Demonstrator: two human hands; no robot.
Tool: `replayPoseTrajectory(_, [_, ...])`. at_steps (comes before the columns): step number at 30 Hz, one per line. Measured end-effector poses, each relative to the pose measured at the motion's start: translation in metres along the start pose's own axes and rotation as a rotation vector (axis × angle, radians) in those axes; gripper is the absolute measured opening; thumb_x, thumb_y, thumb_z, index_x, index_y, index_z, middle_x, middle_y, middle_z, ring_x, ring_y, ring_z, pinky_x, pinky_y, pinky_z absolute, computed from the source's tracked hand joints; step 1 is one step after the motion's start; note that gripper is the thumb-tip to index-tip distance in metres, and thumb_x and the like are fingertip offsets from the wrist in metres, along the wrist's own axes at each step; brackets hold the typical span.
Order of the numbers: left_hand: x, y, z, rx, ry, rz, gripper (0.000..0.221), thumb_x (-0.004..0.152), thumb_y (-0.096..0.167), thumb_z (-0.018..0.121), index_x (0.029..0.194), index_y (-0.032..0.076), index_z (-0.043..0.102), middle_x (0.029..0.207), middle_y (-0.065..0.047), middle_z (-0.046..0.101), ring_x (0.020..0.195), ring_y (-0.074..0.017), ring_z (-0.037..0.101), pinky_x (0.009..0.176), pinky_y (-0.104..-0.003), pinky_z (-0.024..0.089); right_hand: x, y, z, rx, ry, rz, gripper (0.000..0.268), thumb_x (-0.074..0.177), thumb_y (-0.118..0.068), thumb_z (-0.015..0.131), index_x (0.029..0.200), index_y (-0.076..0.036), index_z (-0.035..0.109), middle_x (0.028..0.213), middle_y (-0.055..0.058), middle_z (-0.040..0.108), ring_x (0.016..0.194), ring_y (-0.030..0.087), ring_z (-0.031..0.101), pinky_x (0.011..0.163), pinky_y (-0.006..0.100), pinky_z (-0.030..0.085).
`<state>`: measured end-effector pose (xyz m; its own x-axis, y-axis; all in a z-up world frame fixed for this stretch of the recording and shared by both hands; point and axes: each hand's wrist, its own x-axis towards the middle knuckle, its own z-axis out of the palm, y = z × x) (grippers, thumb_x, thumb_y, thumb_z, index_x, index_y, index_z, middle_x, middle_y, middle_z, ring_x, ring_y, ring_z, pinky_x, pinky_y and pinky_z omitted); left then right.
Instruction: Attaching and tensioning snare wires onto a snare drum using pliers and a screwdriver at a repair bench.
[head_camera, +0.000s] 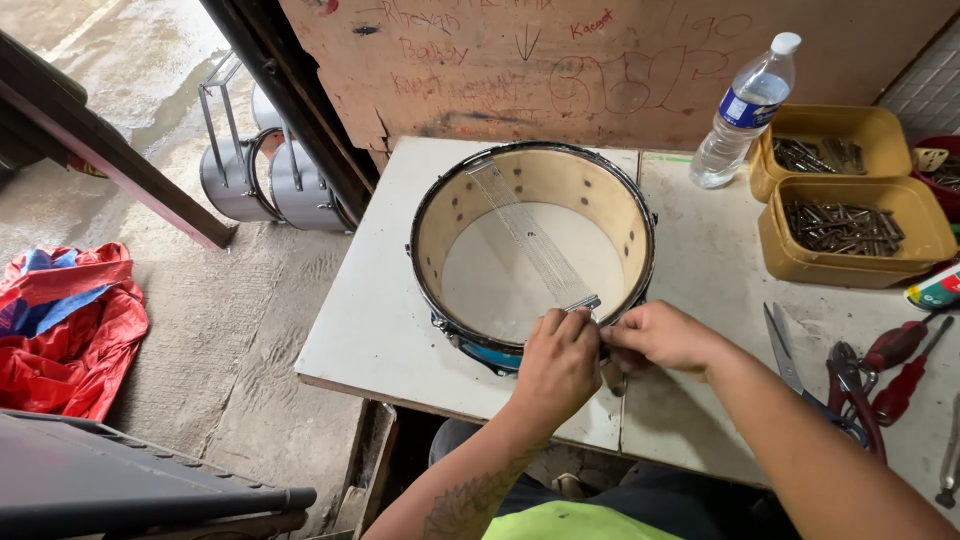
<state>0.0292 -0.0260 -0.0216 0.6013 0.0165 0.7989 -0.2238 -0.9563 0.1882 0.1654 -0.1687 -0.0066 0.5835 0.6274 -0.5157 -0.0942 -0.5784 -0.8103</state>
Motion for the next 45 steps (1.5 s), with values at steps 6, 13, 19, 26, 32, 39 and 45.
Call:
replayPoseTrajectory(6, [0.014,0.009,0.033,0.074,-0.055,-0.054,0.018,0.085,0.01,0.056,0.093,-0.001,0.068,0.095,-0.017,0.059,0.085,-0.0341,0.055,0.069,-0.041,0.043,0.006,-0.007,-0.022,0.162,-0.056,0.11,0.02,0.098,-0.012,0.067,0.09,0.006,0.067,0.074,0.025,0.075,0.061,0.033,0.075,0.052,0.044,0.063])
replayPoseTrajectory(13, [0.039,0.009,-0.003,-0.097,-0.275,-0.163,0.021,0.082,0.009,0.056,0.092,-0.001,0.072,0.103,-0.016,0.065,0.09,-0.0361,0.06,0.071,-0.042,0.047,0.021,0.02,-0.023,-0.422,0.315,-0.096,0.029,0.094,-0.024,0.059,0.079,-0.003,0.07,0.067,0.019,0.068,0.067,0.033,0.065,0.059,0.045,0.052])
replayPoseTrajectory(19, [0.015,-0.039,-0.036,-0.066,-0.161,-0.179,0.042,0.068,0.047,0.087,0.076,0.008,0.074,0.086,-0.01,0.065,0.084,-0.0341,0.061,0.076,-0.043,0.049,-0.026,-0.003,0.003,-0.547,0.472,-0.17,0.035,0.098,-0.033,0.049,0.085,-0.005,0.064,0.075,0.027,0.069,0.078,0.045,0.07,0.067,0.053,0.055])
replayPoseTrajectory(26, [-0.008,-0.039,-0.037,0.063,-0.044,-0.098,0.052,0.085,0.055,0.077,0.07,0.015,0.047,0.07,-0.001,0.039,0.061,-0.0263,0.048,0.057,-0.039,0.042,-0.023,-0.002,-0.001,-0.565,0.499,-0.109,0.043,0.1,-0.038,0.047,0.084,-0.003,0.066,0.074,0.028,0.069,0.077,0.047,0.07,0.066,0.054,0.055])
replayPoseTrajectory(32, [-0.005,-0.01,-0.031,0.17,-0.048,-0.142,0.053,0.091,0.056,0.069,0.067,0.017,0.043,0.067,-0.003,0.038,0.055,-0.0279,0.049,0.054,-0.039,0.043,-0.024,0.0,-0.011,-0.47,0.504,-0.13,0.04,0.099,-0.035,0.049,0.084,-0.002,0.067,0.078,0.03,0.069,0.086,0.049,0.069,0.074,0.055,0.053])
replayPoseTrajectory(39, [-0.004,0.003,-0.029,0.202,-0.094,-0.222,0.054,0.09,0.058,0.068,0.066,0.015,0.046,0.065,-0.003,0.04,0.055,-0.0298,0.052,0.053,-0.04,0.043,0.029,0.077,-0.027,-0.052,0.502,-0.234,0.034,0.098,-0.035,0.053,0.082,-0.01,0.066,0.07,0.013,0.059,0.081,0.028,0.059,0.076,0.044,0.051])
replayPoseTrajectory(45, [-0.002,0.007,-0.035,0.157,-0.222,-0.24,0.058,0.103,0.056,0.056,0.069,0.01,0.046,0.066,-0.008,0.047,0.057,-0.028,0.043,0.051,-0.042,0.034,0.04,0.086,-0.021,0.31,0.439,-0.522,0.03,0.099,-0.019,0.063,0.069,-0.014,0.061,0.066,-0.007,0.047,0.068,0.01,0.041,0.069,0.029,0.034])
